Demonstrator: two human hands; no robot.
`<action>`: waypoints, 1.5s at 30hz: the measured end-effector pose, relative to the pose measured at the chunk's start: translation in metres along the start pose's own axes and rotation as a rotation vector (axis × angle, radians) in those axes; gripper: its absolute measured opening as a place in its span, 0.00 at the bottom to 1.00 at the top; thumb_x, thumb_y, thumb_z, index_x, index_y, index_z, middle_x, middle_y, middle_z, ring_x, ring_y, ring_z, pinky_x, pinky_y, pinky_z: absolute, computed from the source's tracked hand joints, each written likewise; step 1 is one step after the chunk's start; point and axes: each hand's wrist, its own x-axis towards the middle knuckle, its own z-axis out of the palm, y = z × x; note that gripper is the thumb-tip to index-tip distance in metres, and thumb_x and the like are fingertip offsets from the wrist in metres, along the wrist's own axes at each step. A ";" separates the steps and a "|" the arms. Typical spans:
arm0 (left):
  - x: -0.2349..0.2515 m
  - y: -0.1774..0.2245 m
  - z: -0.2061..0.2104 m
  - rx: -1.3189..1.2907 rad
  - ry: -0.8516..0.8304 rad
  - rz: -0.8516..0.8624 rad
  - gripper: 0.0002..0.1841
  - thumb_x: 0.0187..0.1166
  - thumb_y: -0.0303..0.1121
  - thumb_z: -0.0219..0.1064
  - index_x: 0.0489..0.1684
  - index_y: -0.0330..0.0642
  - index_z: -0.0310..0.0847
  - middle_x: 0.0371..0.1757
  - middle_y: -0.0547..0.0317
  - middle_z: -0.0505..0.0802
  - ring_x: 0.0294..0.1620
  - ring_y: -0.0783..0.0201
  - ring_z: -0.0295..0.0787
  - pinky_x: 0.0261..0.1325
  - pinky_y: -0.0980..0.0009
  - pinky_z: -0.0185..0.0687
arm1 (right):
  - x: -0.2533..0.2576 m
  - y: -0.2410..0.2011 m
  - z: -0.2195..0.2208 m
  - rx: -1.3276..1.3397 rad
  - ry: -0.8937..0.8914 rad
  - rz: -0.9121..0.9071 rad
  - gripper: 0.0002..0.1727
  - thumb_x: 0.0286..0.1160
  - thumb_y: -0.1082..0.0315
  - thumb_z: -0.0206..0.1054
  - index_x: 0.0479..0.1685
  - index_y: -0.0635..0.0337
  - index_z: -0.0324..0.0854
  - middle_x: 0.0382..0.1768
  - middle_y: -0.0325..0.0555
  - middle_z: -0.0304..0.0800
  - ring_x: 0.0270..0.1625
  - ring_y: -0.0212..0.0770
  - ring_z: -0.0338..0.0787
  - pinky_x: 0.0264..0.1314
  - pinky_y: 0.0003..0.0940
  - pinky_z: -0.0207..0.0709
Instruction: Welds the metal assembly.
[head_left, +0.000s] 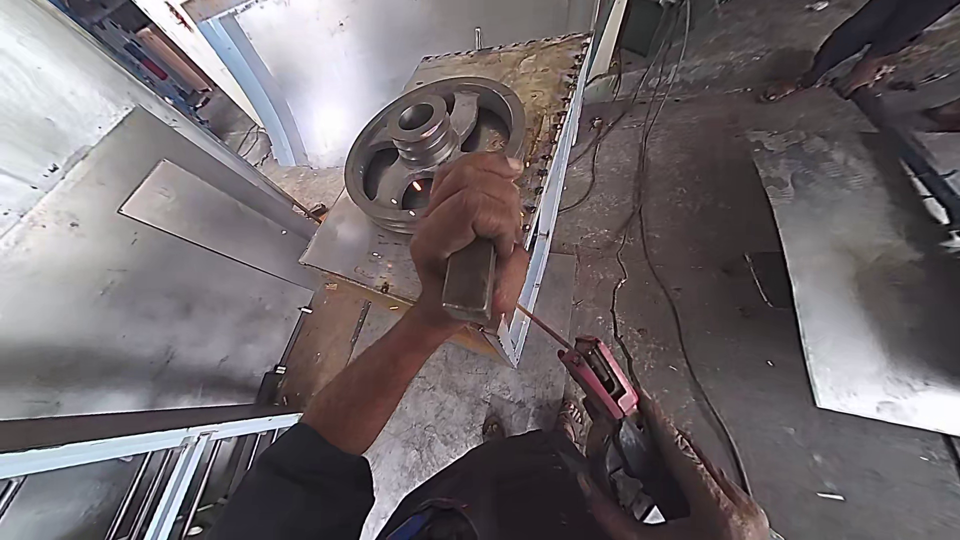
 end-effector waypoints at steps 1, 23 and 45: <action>0.000 0.000 0.000 -0.005 0.002 0.006 0.08 0.66 0.29 0.68 0.24 0.43 0.72 0.35 0.55 0.83 0.56 0.55 0.83 0.72 0.56 0.75 | 0.000 0.000 -0.001 0.003 -0.008 0.000 0.58 0.48 0.38 0.83 0.78 0.73 0.74 0.58 0.65 0.92 0.54 0.47 0.94 0.61 0.39 0.84; 0.001 -0.006 -0.004 -0.073 -0.001 0.020 0.10 0.73 0.36 0.67 0.24 0.44 0.75 0.34 0.57 0.84 0.55 0.57 0.84 0.71 0.58 0.76 | -0.014 0.004 -0.009 0.061 -0.035 -0.004 0.58 0.49 0.38 0.84 0.76 0.77 0.73 0.62 0.68 0.89 0.62 0.46 0.92 0.70 0.36 0.80; 0.002 -0.001 -0.003 -0.107 0.005 -0.021 0.08 0.70 0.32 0.68 0.24 0.43 0.75 0.34 0.56 0.83 0.54 0.57 0.84 0.70 0.58 0.77 | -0.013 0.004 -0.006 0.048 -0.066 -0.012 0.57 0.50 0.38 0.82 0.77 0.74 0.74 0.57 0.67 0.91 0.54 0.49 0.93 0.61 0.40 0.84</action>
